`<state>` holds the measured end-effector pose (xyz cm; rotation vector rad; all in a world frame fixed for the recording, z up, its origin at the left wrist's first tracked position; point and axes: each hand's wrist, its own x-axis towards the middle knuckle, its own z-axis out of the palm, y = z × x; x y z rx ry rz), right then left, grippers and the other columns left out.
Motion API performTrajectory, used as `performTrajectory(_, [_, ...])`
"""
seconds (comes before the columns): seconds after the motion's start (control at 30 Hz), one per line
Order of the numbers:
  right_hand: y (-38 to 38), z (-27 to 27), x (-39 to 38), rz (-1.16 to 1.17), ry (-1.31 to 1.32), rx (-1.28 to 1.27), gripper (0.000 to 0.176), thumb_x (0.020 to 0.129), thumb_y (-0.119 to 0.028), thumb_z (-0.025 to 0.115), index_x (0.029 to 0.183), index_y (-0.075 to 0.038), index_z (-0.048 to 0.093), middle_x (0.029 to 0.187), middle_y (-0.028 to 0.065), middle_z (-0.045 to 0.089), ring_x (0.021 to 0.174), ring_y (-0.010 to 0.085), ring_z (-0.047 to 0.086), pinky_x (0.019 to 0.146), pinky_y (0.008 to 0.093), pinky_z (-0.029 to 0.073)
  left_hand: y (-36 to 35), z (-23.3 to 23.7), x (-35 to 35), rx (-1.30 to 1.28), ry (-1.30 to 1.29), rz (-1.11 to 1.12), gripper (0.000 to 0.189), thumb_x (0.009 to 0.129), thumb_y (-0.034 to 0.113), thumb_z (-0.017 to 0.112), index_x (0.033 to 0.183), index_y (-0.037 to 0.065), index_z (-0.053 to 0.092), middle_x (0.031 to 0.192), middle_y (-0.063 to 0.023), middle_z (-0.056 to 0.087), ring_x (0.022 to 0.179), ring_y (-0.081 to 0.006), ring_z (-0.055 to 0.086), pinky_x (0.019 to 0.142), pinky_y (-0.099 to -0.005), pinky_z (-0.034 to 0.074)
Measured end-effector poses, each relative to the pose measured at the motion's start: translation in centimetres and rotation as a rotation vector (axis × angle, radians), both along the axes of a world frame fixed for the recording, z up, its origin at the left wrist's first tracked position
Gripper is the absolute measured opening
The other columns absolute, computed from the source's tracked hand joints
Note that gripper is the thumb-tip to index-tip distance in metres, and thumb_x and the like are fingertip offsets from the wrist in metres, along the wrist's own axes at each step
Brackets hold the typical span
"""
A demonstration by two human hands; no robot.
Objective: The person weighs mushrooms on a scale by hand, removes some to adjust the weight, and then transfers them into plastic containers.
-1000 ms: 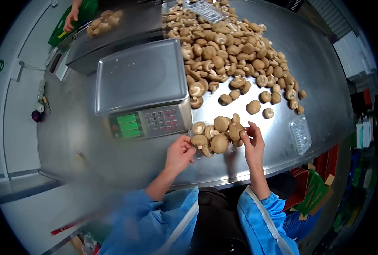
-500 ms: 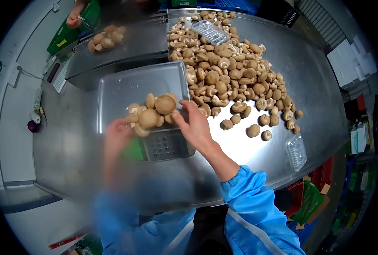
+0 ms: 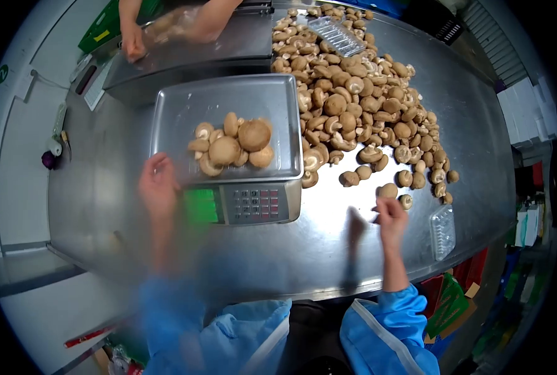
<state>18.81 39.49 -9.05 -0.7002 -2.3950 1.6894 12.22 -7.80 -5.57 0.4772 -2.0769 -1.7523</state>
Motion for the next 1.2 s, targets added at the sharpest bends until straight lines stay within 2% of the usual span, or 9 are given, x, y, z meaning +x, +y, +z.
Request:
performTrajectory(0.1, [10.4,-0.7,3.7,-0.257,-0.065,0.143,0.027,0.095,-0.021,0.067,0.072,-0.007,0.060,0.057,-0.0041,0.051,0.050,0.0044,0.050,0.043,0.0220,0.040,-0.4,0.8,1.5,-0.037,0.058,0.041,0.026,0.096,0.003,0.059,0.122,0.001,0.057,0.105,-0.0091,0.065,0.057,-0.0036,0.053,0.049,-0.0193,0.043])
performTrajectory(0.17, [17.7,-1.0,5.9,-0.297,-0.012,0.132,0.022,0.095,-0.020,0.065,0.081,-0.003,0.065,0.065,0.0030,0.059,0.057,0.0104,0.057,0.051,0.0257,0.047,-0.3,1.4,2.6,0.002,0.070,0.063,0.024,0.096,0.003,0.058,0.120,0.001,0.058,0.106,-0.0099,0.065,0.057,-0.0044,0.053,0.047,-0.0172,0.040])
performTrajectory(0.2, [20.4,-0.7,6.8,-0.214,-0.049,0.440,0.023,0.092,-0.021,0.068,0.097,0.000,0.064,0.084,0.0115,0.063,0.075,0.0184,0.061,0.066,0.0308,0.050,0.0,1.7,3.0,0.023,0.079,0.071,0.023,0.097,0.002,0.057,0.119,0.001,0.058,0.107,-0.0103,0.065,0.057,-0.0048,0.053,0.046,-0.0161,0.038])
performTrajectory(0.23, [22.9,-0.4,7.7,-0.128,-0.084,0.748,0.037,0.089,-0.023,0.071,0.113,0.004,0.063,0.104,0.0199,0.067,0.094,0.0264,0.066,0.081,0.0359,0.053,0.3,1.9,3.3,0.035,0.078,0.071,0.022,0.097,0.002,0.057,0.119,0.001,0.058,0.107,-0.0105,0.065,0.057,-0.0049,0.053,0.046,-0.0162,0.038])
performTrajectory(0.33, [29.6,-3.0,10.6,0.092,-0.272,1.101,0.077,0.081,-0.024,0.077,0.141,0.007,0.041,0.143,0.0284,0.044,0.133,0.0381,0.044,0.110,0.0424,0.037,1.1,2.5,4.0,0.032,0.058,0.062,0.021,0.097,0.003,0.057,0.118,0.000,0.058,0.107,-0.0111,0.065,0.057,-0.0053,0.054,0.046,-0.0166,0.038])
performTrajectory(0.37, [31.0,-3.6,10.7,0.120,-0.434,0.929,0.093,0.074,-0.024,0.082,0.147,0.005,0.033,0.153,0.0268,0.031,0.143,0.0400,0.029,0.116,0.0431,0.028,1.2,2.3,4.1,0.008,0.037,0.056,0.021,0.097,0.003,0.057,0.117,0.000,0.058,0.107,-0.0112,0.065,0.057,-0.0054,0.054,0.046,-0.0167,0.038])
performTrajectory(0.67, [33.2,-0.7,9.8,0.181,-0.533,0.795,0.098,0.068,-0.023,0.088,0.147,0.002,0.035,0.148,0.0240,0.042,0.136,0.0369,0.043,0.113,0.0408,0.036,5.2,2.2,3.8,-0.028,0.003,0.003,0.024,0.097,0.004,0.057,0.121,0.000,0.058,0.101,-0.0103,0.067,0.056,-0.0062,0.054,0.046,-0.0173,0.039])
performTrajectory(0.9, [31.2,-0.5,10.3,0.139,-0.502,0.823,0.103,0.066,-0.027,0.090,0.148,0.001,0.034,0.146,0.0242,0.044,0.136,0.0376,0.043,0.113,0.0410,0.036,9.7,1.7,3.2,-0.089,-0.010,-0.019,0.022,0.098,0.005,0.056,0.120,0.000,0.058,0.100,-0.0085,0.067,0.057,-0.0061,0.053,0.046,-0.0175,0.038])
performTrajectory(1.2, [28.8,0.2,11.1,0.077,-0.410,0.845,0.105,0.056,-0.024,0.091,0.146,-0.005,0.040,0.140,0.0228,0.051,0.129,0.0402,0.048,0.109,0.0430,0.041,17.6,0.1,3.7,-0.033,-0.087,-0.369,0.022,0.097,0.006,0.059,0.119,0.003,0.059,0.100,-0.0076,0.068,0.058,-0.0059,0.055,0.051,-0.0184,0.046])
